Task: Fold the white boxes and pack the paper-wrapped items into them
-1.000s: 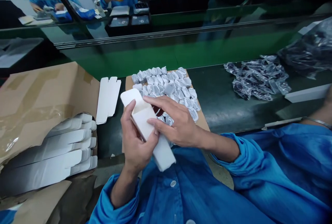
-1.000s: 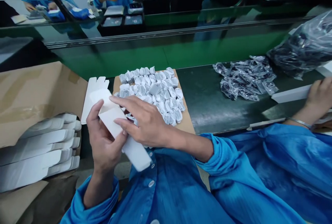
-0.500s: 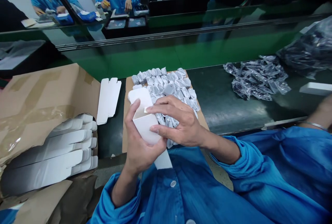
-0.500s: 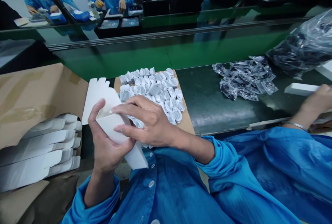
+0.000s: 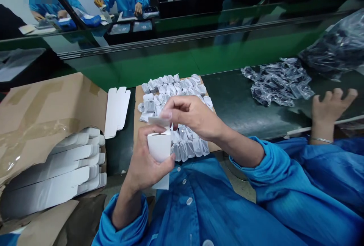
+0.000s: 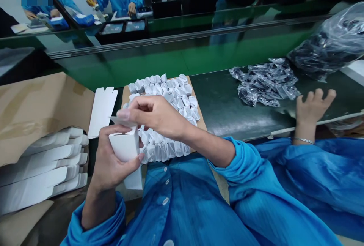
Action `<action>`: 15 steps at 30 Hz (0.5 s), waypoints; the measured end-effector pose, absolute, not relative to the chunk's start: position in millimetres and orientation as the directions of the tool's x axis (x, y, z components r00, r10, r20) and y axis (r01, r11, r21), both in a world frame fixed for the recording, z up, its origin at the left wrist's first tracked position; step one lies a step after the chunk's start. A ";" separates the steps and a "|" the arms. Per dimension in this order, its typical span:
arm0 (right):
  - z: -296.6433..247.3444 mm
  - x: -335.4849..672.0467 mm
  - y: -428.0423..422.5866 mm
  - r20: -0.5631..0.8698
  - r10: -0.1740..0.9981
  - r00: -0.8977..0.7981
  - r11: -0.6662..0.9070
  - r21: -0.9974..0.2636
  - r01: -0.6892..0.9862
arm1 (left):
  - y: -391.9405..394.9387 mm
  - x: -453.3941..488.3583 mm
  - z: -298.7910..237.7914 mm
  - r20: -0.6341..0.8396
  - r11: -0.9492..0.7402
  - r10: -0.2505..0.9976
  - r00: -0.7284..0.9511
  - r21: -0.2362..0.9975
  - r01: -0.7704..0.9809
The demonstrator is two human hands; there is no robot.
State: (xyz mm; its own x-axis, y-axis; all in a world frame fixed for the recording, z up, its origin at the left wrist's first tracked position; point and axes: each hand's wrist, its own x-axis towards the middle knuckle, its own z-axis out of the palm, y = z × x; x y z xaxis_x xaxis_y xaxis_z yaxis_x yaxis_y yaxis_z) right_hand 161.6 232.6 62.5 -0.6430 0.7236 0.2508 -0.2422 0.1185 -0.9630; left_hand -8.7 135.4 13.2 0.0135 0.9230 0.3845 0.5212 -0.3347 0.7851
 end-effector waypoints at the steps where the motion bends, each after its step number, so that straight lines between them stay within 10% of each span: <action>1: 62.6 159.8 230.9 0.253 0.707 -0.660 0.122 -0.964 -0.238 | 136.1 -9.9 12.2 0.388 -0.332 0.922 0.008 0.778 0.534; 15: 60.8 163.3 216.7 0.386 0.703 -0.597 0.385 -0.913 -0.136 | 127.1 0.4 12.0 0.640 -0.429 0.769 0.002 0.514 0.743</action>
